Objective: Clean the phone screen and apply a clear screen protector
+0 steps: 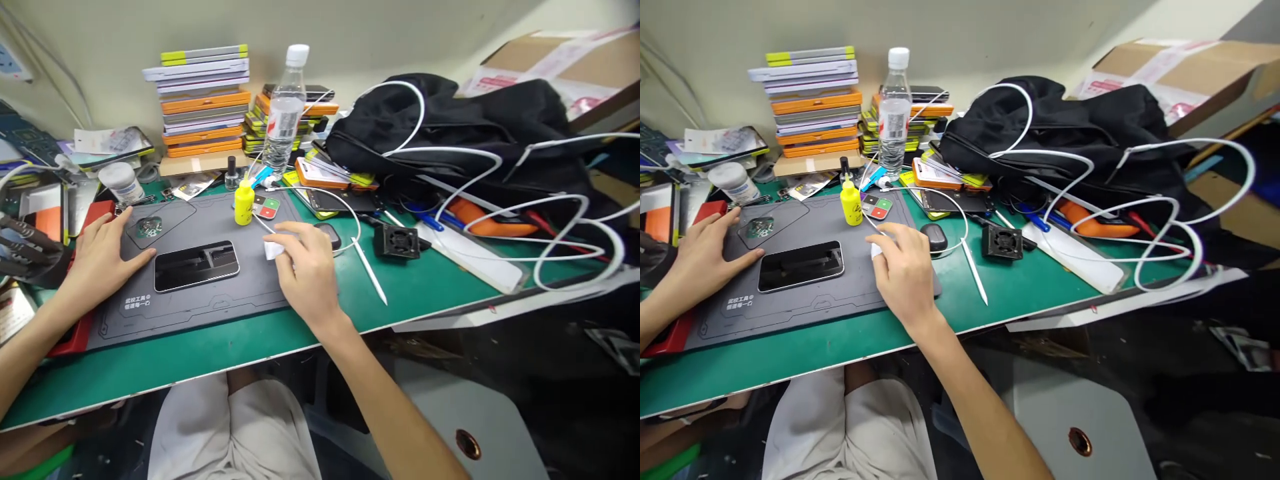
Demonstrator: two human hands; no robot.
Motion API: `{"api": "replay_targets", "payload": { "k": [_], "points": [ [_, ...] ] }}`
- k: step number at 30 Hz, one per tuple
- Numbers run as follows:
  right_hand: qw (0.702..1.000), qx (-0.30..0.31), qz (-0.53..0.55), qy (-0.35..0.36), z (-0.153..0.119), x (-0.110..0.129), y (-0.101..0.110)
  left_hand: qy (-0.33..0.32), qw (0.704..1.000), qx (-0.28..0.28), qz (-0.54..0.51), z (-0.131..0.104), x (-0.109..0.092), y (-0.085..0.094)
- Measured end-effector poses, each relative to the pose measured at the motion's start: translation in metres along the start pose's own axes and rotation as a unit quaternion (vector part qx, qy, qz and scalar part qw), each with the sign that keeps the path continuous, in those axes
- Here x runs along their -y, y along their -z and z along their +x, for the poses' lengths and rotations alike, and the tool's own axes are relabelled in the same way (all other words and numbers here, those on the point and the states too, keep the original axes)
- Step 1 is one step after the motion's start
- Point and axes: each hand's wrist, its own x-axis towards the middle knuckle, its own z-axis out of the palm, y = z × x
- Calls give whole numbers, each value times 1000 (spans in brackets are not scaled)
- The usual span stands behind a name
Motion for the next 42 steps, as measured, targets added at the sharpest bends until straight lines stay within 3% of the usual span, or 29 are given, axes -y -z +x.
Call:
{"api": "replay_targets", "payload": {
  "k": [15, 27, 35, 38, 42],
  "points": [
    [998, -6, 53, -28, 3, 9, -7, -38, 983, 105, 144, 42, 2, 34],
    [998, 3, 57, -32, 12, 13, -3, -63, 981, 91, 161, 59, -15, 29],
    [995, 5, 87, -43, 10, 12, -2, -66, 978, 120, 160, 68, -17, 27],
    [995, -7, 92, -43, 10, 12, -1, -85, 978, 102, 159, 65, -23, 30],
    [995, -6, 91, -40, 11, 12, 1, -117, 980, 25, 158, 48, -35, 42]
  ]
}}
